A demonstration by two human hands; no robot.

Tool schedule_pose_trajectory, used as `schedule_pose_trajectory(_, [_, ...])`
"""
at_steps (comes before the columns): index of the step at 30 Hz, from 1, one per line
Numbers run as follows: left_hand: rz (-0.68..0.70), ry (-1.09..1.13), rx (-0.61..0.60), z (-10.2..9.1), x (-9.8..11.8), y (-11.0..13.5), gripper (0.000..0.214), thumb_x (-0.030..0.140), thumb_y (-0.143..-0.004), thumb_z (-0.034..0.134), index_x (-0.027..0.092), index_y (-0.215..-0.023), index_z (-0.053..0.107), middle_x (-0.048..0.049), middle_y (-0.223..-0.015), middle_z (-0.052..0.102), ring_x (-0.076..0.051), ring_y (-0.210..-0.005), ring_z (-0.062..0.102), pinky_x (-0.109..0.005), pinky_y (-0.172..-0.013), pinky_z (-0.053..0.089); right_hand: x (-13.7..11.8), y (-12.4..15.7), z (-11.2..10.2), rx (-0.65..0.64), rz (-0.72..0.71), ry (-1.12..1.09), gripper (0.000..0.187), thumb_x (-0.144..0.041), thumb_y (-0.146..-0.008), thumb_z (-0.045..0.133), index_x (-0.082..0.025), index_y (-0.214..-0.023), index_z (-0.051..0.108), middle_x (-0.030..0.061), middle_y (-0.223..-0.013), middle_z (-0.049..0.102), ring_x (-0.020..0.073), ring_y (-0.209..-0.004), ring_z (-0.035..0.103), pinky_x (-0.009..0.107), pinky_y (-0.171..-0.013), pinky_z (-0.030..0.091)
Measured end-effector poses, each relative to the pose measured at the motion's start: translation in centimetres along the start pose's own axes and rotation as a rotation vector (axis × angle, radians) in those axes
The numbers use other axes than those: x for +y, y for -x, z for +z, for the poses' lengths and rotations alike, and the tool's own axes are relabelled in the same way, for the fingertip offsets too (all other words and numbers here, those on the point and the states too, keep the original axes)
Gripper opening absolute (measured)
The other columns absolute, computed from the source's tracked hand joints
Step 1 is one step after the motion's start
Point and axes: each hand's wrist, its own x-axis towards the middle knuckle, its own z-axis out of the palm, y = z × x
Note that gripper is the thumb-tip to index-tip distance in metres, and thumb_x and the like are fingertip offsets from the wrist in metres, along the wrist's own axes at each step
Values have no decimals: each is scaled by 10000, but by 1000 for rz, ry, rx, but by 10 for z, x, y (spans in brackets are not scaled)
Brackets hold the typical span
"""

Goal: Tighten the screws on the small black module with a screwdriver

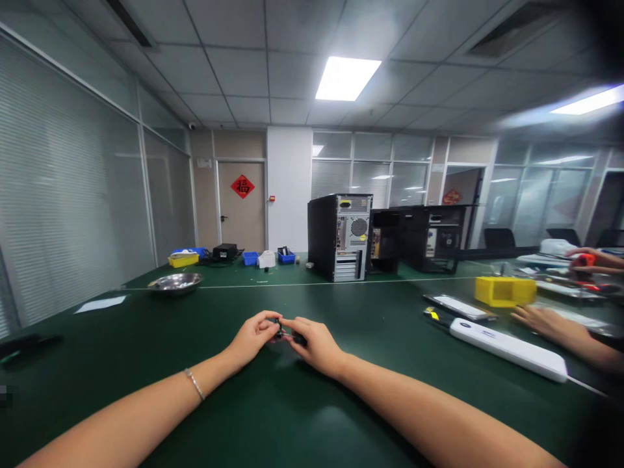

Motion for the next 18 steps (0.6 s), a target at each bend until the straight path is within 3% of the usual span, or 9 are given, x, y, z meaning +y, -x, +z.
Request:
schedule_pose_trajectory(5, [94, -39, 29, -1, 0, -2, 362, 410, -804, 601, 158, -1062, 563, -38, -802, 650, -191, -821, 628, -323, -786, 481, -3, -1, -2, -30, -33, -100, 414, -230, -880, 543, -216, -1293, 523, 58, -1006, 674, 145, -793, 612, 241, -755, 454])
schedule_pose_trajectory(11, [154, -145, 86, 0, -1, -3, 209, 285, -810, 562, 163, -979, 568, -15, -764, 599, -166, -759, 593, -315, -762, 467, -4, 0, -4, 20, 11, -132, 337, -248, -884, 527, -195, -1214, 575, 45, -905, 681, 143, -753, 606, 238, -730, 449])
schedule_pose_trajectory(18, [83, -146, 77, 0, 1, -2, 178, 273, -806, 552, 152, -934, 578, -7, -716, 565, -157, -706, 562, -289, -675, 452, 2, -3, -1, 98, 278, -33, 277, -395, -863, 569, -221, -1069, 632, 31, -899, 688, 167, -780, 620, 255, -713, 430])
